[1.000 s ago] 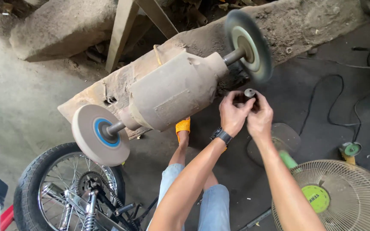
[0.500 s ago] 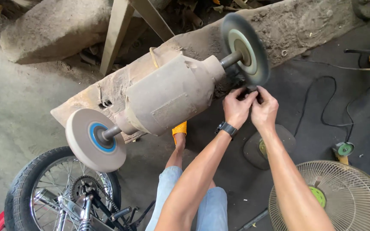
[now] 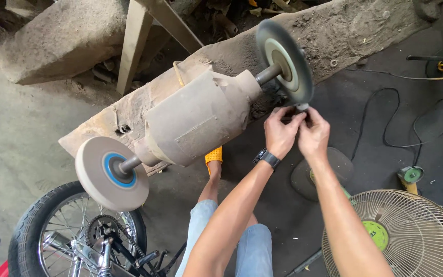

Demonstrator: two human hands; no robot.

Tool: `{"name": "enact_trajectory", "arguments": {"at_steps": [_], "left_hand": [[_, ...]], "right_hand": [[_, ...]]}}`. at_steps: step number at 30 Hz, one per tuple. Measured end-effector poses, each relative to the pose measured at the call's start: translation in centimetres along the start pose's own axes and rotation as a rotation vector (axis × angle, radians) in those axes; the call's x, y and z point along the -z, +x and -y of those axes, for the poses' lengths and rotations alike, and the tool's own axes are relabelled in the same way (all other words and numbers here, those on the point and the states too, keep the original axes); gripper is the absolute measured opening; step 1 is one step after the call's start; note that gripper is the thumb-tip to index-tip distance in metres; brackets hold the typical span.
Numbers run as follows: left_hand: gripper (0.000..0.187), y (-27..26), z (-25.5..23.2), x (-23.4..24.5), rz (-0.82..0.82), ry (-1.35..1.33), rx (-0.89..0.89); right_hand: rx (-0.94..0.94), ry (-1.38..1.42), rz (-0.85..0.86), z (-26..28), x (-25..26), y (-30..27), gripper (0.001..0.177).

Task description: The person cleans a metal part with a cloth, then uses pliers to remove a small cylindrical component from a larger assembly. They walk to a grinding machine and grind the small component against the spinning wheel. Finally, they use a screwdriver to work on the component before returning to the workbench.

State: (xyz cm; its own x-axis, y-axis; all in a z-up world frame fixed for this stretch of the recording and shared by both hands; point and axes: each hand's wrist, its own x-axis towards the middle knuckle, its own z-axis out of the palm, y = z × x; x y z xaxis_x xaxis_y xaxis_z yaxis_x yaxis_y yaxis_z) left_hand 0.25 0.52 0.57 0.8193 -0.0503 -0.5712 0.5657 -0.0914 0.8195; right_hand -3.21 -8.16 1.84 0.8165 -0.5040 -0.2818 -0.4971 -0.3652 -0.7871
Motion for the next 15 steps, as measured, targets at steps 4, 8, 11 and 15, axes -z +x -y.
{"name": "enact_trajectory", "arguments": {"at_steps": [4, 8, 11, 15], "left_hand": [[0.033, 0.7, 1.2, -0.6, -0.048, -0.012, 0.043], [0.031, 0.4, 2.1, 0.2, -0.089, -0.021, 0.051], [0.034, -0.2, 0.6, 1.5, -0.079, -0.042, 0.030], [0.039, -1.0, 0.0, 1.9, -0.036, -0.020, 0.045]], "right_hand": [[0.054, -0.077, 0.046, -1.4, 0.4, 0.9, 0.034], [0.049, -0.076, 0.098, -1.6, -0.5, 0.5, 0.035], [0.025, -0.028, 0.146, 0.1, -0.8, -0.1, 0.034], [0.000, -0.057, 0.079, -1.8, -0.3, -1.8, 0.037]]}}
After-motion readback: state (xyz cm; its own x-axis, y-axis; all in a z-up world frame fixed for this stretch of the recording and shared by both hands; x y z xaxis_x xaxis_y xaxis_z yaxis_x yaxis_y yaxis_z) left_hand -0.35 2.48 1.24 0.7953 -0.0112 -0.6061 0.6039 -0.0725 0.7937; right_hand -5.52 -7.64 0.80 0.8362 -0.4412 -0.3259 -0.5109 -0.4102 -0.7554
